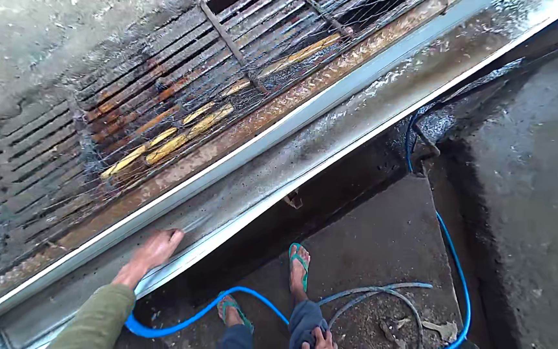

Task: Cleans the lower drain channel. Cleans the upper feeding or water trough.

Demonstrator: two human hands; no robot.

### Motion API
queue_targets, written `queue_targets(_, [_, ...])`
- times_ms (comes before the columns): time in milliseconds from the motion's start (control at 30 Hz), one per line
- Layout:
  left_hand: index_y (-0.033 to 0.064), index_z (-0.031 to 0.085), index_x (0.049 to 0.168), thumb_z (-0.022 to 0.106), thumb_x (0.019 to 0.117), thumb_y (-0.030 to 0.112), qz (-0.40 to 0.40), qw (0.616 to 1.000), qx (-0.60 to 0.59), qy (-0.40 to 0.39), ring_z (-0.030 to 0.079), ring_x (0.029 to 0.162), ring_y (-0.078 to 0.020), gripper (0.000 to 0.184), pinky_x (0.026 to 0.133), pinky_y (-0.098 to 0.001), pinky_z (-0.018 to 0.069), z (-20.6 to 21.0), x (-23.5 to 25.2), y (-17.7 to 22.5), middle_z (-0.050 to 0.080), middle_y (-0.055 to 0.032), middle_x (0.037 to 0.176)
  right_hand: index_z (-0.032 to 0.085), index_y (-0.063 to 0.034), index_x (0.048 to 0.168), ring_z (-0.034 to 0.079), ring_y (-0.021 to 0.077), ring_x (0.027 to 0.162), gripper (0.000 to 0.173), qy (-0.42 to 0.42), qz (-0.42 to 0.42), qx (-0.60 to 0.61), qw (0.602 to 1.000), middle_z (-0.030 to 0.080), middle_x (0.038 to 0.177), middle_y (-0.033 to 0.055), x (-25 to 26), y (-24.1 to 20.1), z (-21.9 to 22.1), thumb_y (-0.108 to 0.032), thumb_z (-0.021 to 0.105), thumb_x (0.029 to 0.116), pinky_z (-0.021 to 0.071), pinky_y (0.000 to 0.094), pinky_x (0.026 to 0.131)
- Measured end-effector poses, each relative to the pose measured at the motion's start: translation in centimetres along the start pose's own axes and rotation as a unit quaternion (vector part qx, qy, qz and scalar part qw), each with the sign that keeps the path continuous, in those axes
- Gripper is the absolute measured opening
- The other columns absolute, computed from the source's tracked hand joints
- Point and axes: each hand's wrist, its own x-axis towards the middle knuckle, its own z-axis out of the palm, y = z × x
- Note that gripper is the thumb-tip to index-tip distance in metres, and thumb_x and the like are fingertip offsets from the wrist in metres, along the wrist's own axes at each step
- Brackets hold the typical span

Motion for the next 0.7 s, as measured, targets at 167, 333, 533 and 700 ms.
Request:
queue_targets(167, [-0.0061,0.068,0.108,0.027,0.1104,0.033,0.032,0.999,-0.021,0.004,0.066,0.107,-0.0480,0.056,0.091,-0.0647,0.0477,1.7,0.1,3.5,0.067,-0.0318,0.105,0.056,-0.0140,0.144,0.047,0.0471,0.138,0.059,-0.003,-0.001,-0.018,1.000,0.042,0.155,0.0277,0.1,-0.4,-0.4,-0.050,0.056,0.0981,0.0468,0.0624,0.104])
queue_targets(333, [-0.0098,0.065,0.106,0.026,0.1113,0.030,0.087,0.987,-0.113,0.077,0.064,0.103,-0.0462,0.056,0.092,-0.0628,0.0460,-0.8,1.6,9.9,0.065,-0.0319,0.100,0.057,-0.0173,0.143,0.048,0.0453,0.137,0.059,-0.006,0.005,-0.040,0.999,0.044,0.154,0.0248,0.3,-0.7,-0.6,-0.054,0.053,0.0967,0.0486,0.0642,0.100])
queue_targets(533, [-0.0050,0.067,0.103,0.028,0.1109,0.033,0.167,0.980,-0.098,0.050,0.066,0.101,-0.0429,0.055,0.088,-0.0617,0.0484,-1.2,4.1,16.0,0.066,-0.0274,0.099,0.061,-0.0199,0.141,0.048,0.0412,0.139,0.059,0.019,0.003,-0.056,0.998,0.049,0.153,0.0195,-0.1,-1.2,-0.7,-0.055,0.052,0.0954,0.0460,0.0648,0.102])
queue_targets(700, [-0.0063,0.067,0.107,0.030,0.1116,0.034,0.165,0.974,-0.136,0.074,0.065,0.104,-0.0439,0.055,0.091,-0.0626,0.0474,-1.3,4.4,16.9,0.066,-0.0294,0.102,0.061,-0.0210,0.141,0.048,0.0382,0.140,0.056,0.045,-0.001,-0.070,0.997,0.052,0.152,0.0153,-1.5,-2.5,-0.2,-0.054,0.047,0.0975,0.0435,0.0651,0.104])
